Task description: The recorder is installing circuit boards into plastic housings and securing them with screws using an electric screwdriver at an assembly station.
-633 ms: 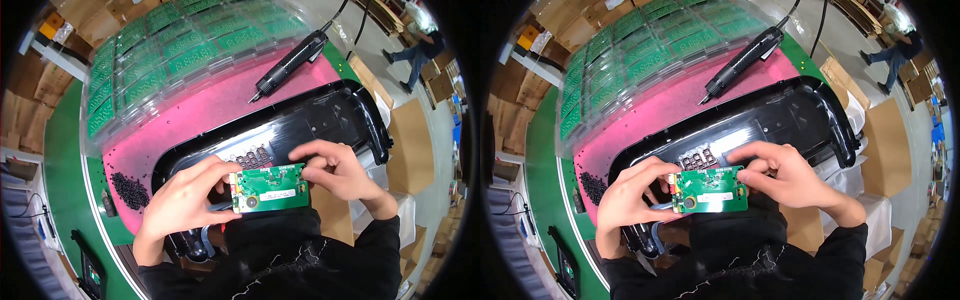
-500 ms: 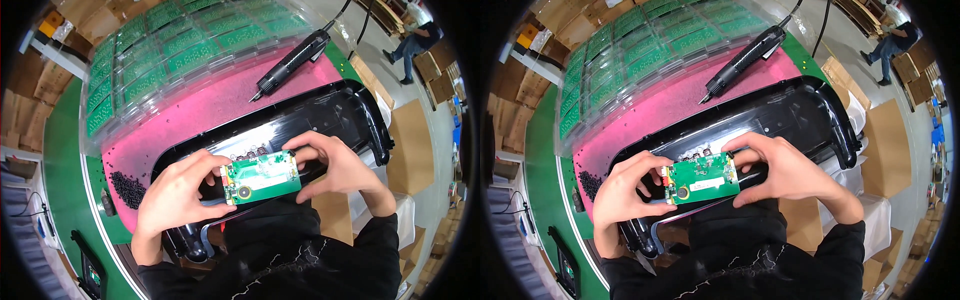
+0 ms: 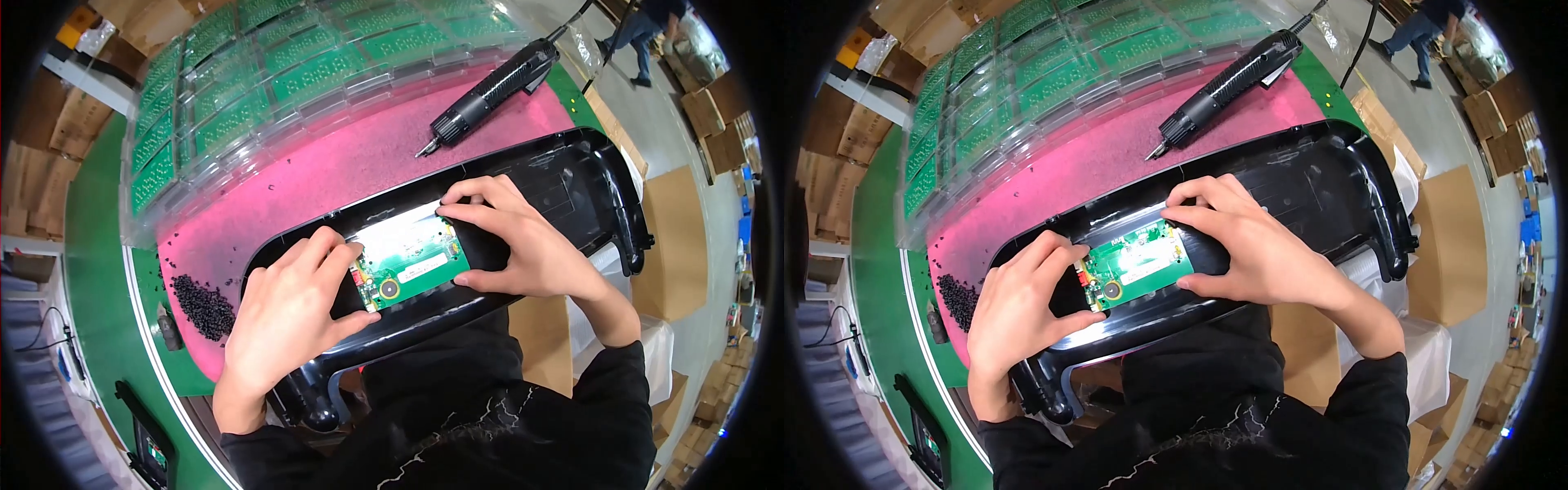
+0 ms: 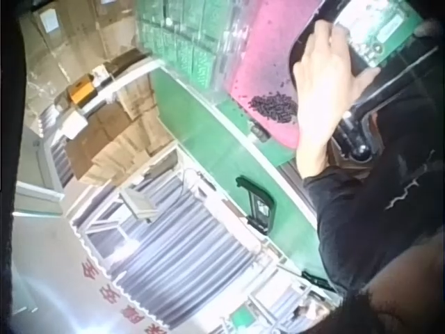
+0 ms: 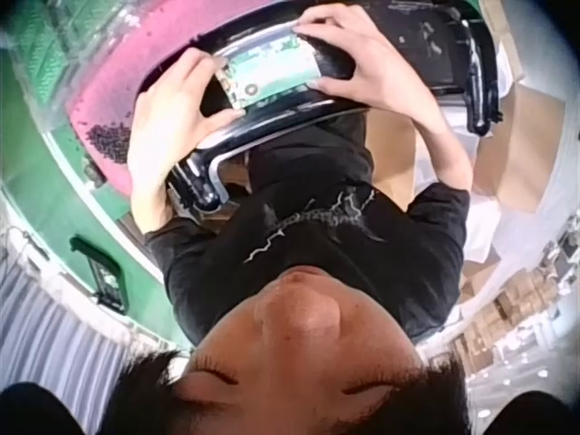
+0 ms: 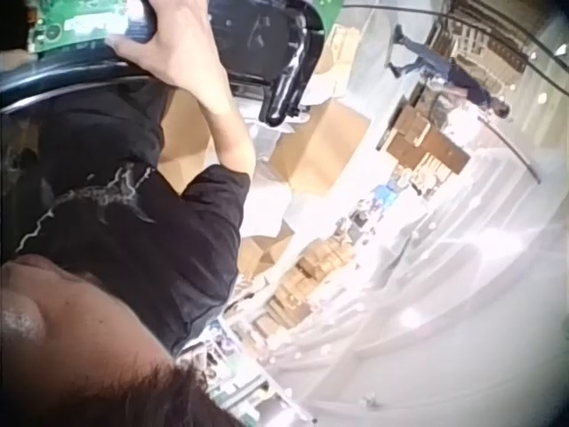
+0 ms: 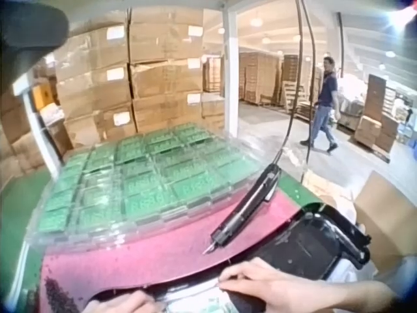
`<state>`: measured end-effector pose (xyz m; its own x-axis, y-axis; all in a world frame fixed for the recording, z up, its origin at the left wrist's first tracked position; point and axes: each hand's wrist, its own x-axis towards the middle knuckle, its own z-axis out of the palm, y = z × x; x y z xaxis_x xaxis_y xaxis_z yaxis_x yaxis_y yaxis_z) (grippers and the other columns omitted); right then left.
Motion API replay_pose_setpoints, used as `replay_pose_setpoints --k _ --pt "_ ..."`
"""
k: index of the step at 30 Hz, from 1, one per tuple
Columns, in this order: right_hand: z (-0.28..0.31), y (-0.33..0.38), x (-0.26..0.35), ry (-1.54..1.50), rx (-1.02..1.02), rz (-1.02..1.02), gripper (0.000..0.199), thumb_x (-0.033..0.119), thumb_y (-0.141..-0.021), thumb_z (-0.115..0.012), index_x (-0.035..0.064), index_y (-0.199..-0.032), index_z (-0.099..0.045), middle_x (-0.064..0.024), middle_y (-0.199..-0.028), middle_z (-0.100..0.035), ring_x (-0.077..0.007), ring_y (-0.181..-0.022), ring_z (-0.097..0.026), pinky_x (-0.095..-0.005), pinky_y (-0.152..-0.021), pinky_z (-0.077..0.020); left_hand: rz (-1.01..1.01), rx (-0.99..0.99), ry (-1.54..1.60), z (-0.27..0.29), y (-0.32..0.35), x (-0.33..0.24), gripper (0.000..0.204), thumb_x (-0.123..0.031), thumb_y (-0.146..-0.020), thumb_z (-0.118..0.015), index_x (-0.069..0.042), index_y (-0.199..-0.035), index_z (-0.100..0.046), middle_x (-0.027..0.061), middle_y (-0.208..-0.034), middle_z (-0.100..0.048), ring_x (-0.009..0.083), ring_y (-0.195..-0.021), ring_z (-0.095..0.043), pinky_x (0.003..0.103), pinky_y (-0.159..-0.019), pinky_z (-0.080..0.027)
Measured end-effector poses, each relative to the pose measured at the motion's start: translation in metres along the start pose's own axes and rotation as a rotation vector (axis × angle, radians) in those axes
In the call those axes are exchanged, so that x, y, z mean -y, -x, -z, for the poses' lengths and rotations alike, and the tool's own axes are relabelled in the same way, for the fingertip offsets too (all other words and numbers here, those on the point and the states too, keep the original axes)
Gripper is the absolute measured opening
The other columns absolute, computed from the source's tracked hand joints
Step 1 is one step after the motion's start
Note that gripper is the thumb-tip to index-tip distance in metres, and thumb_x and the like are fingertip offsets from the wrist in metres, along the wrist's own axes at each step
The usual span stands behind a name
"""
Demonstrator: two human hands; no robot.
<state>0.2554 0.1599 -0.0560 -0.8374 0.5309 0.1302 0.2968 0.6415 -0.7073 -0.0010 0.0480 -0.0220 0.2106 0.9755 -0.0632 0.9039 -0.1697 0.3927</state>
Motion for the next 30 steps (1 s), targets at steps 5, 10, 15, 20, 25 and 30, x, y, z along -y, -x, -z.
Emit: replay_pose_setpoints --k 5,10,15,20,25,30 --pt "0.001 0.002 -0.001 0.016 -0.011 0.018 0.065 0.011 -0.069 -0.083 -0.0006 -0.127 -0.056 -0.0123 -0.126 -0.051 -0.0323 -0.110 -0.047 -0.0387 -0.097 -0.0424 -0.014 -0.008 0.002 -0.001 -0.002 -0.001 0.063 -0.028 -0.060 -0.087 -0.004 -0.113 -0.062 0.0090 -0.103 -0.059 0.0314 -0.089 -0.064 0.040 -0.071 -0.053" --pt "0.000 0.000 0.000 0.034 -0.003 0.013 0.065 0.010 -0.068 -0.082 -0.0011 -0.126 -0.056 -0.0121 -0.127 -0.051 -0.0316 -0.109 -0.048 -0.0382 -0.096 -0.0428 -0.010 -0.034 0.007 -0.002 0.001 0.001 0.064 -0.030 -0.060 -0.086 -0.004 -0.114 -0.062 0.0084 -0.103 -0.059 0.0310 -0.087 -0.064 0.040 -0.070 -0.052" --pt "0.000 -0.002 0.007 0.065 0.000 -0.014 0.064 0.009 -0.066 -0.082 -0.0009 -0.124 -0.056 -0.0132 -0.127 -0.052 -0.0327 -0.111 -0.048 -0.0387 -0.098 -0.0415 -0.028 -0.023 0.019 0.001 0.005 0.002 0.060 -0.028 -0.062 -0.085 -0.004 -0.112 -0.061 0.0072 -0.104 -0.058 0.0286 -0.093 -0.063 0.039 -0.072 -0.053" --pt "-0.001 -0.006 0.015 0.132 0.026 -0.035 0.075 0.008 -0.061 -0.082 -0.0001 -0.130 -0.053 -0.0148 -0.129 -0.051 -0.0333 -0.114 -0.050 -0.0394 -0.099 -0.0413 -0.043 0.007 0.064 0.000 0.013 0.011 0.062 -0.029 -0.066 -0.082 -0.004 -0.116 -0.055 0.0081 -0.109 -0.056 0.0292 -0.099 -0.063 0.040 -0.074 -0.054" --pt "0.023 0.008 0.008 0.034 -0.419 -0.222 0.076 0.003 -0.071 -0.066 0.0059 -0.143 -0.045 -0.0073 -0.122 -0.054 -0.0183 -0.106 -0.052 -0.0314 -0.092 -0.0418 -0.041 -0.286 0.129 0.027 0.024 0.053 0.033 -0.018 -0.074 -0.079 0.000 -0.095 -0.062 0.0157 -0.084 -0.065 0.0328 -0.080 -0.067 0.039 -0.067 -0.053" --pt "0.096 -0.022 -0.054 0.315 -0.513 -0.234 0.056 0.010 -0.092 -0.061 0.0168 -0.145 -0.045 -0.0128 -0.141 -0.047 -0.0181 -0.120 -0.046 -0.0312 -0.101 -0.0377 0.479 -0.134 -0.023 0.045 0.053 0.090 0.028 -0.010 -0.068 -0.082 0.002 -0.085 -0.064 0.0146 -0.080 -0.068 0.0314 -0.080 -0.067 0.039 -0.068 -0.052"
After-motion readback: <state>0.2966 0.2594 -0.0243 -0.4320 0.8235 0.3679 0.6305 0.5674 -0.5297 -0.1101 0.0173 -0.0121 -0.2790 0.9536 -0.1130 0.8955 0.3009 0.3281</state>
